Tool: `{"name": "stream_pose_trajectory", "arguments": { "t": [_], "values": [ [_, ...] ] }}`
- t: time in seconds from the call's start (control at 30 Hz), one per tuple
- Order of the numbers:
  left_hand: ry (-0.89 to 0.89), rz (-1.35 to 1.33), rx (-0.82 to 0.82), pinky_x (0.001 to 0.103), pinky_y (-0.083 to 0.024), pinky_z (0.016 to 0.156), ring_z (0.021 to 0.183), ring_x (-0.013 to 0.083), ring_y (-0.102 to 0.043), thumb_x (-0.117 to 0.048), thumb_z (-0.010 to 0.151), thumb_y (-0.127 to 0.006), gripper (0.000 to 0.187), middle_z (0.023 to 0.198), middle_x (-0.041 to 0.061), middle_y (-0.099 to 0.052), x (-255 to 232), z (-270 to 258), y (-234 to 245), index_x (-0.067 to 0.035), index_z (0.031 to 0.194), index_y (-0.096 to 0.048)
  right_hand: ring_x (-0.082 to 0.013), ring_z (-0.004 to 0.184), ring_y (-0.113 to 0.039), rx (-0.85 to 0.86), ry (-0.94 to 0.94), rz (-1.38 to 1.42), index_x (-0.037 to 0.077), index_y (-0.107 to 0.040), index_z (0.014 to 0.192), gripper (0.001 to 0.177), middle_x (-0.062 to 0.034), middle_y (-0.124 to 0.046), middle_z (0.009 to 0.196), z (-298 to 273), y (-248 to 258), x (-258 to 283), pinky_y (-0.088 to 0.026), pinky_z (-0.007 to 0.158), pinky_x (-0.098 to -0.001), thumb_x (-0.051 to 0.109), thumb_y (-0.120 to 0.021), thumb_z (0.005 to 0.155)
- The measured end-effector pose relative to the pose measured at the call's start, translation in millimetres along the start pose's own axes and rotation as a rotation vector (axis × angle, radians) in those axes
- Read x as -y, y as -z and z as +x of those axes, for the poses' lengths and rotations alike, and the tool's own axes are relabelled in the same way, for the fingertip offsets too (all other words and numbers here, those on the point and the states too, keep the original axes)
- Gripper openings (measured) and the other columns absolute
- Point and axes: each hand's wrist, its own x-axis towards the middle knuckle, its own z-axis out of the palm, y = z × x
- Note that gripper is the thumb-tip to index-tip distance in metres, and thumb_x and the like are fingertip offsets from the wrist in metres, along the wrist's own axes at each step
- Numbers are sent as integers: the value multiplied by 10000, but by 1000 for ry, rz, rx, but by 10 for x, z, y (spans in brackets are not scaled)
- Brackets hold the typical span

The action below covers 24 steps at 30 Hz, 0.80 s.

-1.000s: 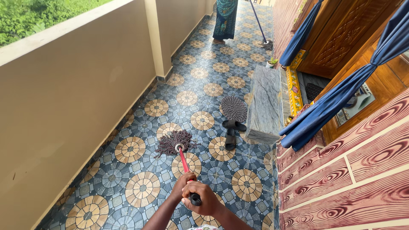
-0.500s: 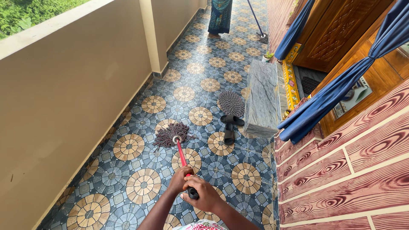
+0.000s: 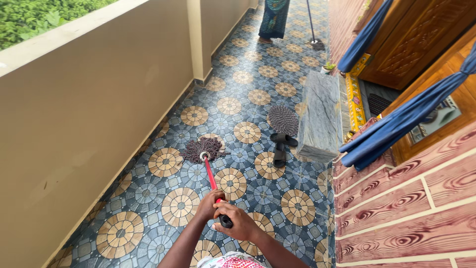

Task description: The person mops the tiled floor of a balcony by moving a mop back and forth across the patterned surface.

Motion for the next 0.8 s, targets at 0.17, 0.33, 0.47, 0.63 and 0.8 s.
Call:
{"name": "stream_pose_trajectory", "arguments": {
  "t": [0.17, 0.33, 0.47, 0.63, 0.8],
  "values": [
    [83, 40, -77, 400, -507, 807, 920, 321, -653, -238, 766, -724, 222, 849, 105, -671, 160, -373, 267, -33, 791, -644, -353, 1288, -616, 93, 51, -14, 85, -675, 1073, 383, -118, -608, 1436, 165, -298, 97, -502, 1024, -438, 395, -781, 875],
    [187, 97, -162, 395, -513, 800, 929, 314, -661, -244, 762, -753, 219, 868, 99, -686, 222, -773, 499, -42, 787, -672, -376, 1441, -493, 164, 236, -17, 68, -686, 1057, 317, -138, -624, 1426, 277, -548, 129, -436, 1110, -456, 327, -788, 905],
    [229, 162, -291, 404, -513, 805, 943, 321, -654, -207, 718, -751, 190, 878, 97, -688, 206, -1126, 597, -51, 796, -675, -360, 1435, -512, 254, 313, 21, 68, -679, 1034, 274, -135, -651, 1390, 342, -664, 201, -438, 1118, -449, 288, -772, 899],
    [297, 273, -440, 429, -500, 803, 917, 331, -640, -212, 714, -764, 203, 841, 101, -663, -21, -1541, 691, -59, 788, -653, -354, 1385, -558, 435, 457, 17, 60, -673, 1022, 282, -139, -667, 1345, 398, -662, 460, -464, 1098, -443, 282, -769, 878],
    [370, 268, -592, 437, -498, 781, 903, 346, -630, -210, 660, -756, 221, 838, 101, -667, -501, -1849, 707, -60, 782, -649, -349, 1345, -591, 620, 636, -69, 67, -679, 1006, 291, -132, -699, 1296, 435, -599, 789, -481, 1059, -449, 298, -781, 861]
  ]
}}
